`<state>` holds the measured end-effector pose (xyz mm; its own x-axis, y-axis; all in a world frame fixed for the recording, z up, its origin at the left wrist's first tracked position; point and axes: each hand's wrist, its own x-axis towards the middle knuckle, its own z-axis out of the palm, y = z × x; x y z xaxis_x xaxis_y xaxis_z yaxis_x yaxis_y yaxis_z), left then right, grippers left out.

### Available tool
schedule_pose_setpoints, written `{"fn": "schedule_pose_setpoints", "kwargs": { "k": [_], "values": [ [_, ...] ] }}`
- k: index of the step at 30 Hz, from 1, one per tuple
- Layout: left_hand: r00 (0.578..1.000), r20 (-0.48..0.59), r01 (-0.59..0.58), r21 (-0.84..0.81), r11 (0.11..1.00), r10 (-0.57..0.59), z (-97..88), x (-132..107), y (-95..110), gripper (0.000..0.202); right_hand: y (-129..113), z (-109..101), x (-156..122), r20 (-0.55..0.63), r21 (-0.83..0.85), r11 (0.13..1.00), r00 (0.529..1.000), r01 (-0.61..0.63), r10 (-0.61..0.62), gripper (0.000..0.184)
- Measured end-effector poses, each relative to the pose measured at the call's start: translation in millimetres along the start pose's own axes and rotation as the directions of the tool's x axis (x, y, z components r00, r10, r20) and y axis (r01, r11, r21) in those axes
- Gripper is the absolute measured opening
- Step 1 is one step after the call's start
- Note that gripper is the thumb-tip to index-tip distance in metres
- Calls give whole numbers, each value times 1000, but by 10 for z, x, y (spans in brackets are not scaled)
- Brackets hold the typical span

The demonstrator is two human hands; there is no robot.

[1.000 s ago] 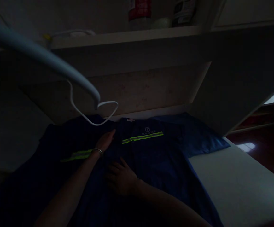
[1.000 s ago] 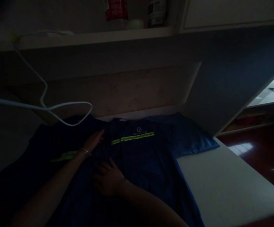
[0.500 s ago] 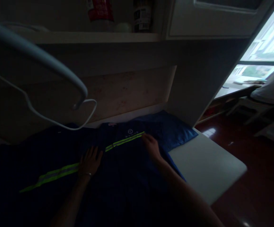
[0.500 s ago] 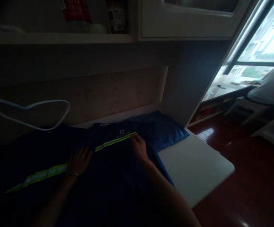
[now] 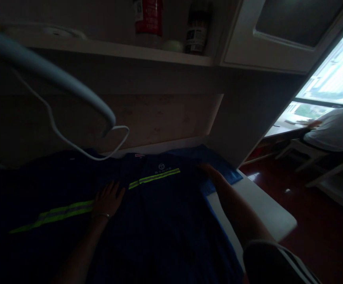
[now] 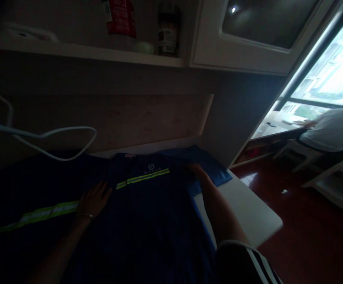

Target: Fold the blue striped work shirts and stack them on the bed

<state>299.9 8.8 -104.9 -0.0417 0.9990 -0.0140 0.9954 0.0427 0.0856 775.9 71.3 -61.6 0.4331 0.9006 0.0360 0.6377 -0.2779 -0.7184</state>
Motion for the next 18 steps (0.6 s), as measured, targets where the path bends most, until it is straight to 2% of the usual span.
{"fn": "schedule_pose_setpoints", "kwargs": {
  "k": [3,5,7,9,12,15,16,18],
  "values": [
    [1000,-13,0,-2,1000,0,-16,-19,18,64,-115,8,18,69,-62,995,994,-82,86,30],
    [1000,-28,5,-14,1000,-5,-19,-24,26,63,-252,3,-31,59,-93,993,996,-67,73,32],
    [999,-45,5,-29,1000,-6,-18,-26,31,64,-451,31,-167,58,-155,988,998,19,-10,38],
    [999,-53,4,-31,1000,-6,-17,-28,36,64,-691,113,-393,121,-281,940,979,193,-165,40],
    [998,-63,13,-19,1000,-14,-22,-37,42,63,-1023,320,-791,324,-435,771,880,465,-348,38],
    [998,-67,9,-16,1000,-10,-26,-45,42,62,-1203,543,-1045,505,-396,705,781,589,-368,46],
    [998,-64,6,-19,1000,-7,-23,-46,41,63,-1219,605,-1072,524,-359,705,757,612,-391,51],
    [998,-64,4,-28,1000,-6,-10,-44,36,63,-1187,713,-1048,462,-298,697,738,652,-492,58]
  ]
}}
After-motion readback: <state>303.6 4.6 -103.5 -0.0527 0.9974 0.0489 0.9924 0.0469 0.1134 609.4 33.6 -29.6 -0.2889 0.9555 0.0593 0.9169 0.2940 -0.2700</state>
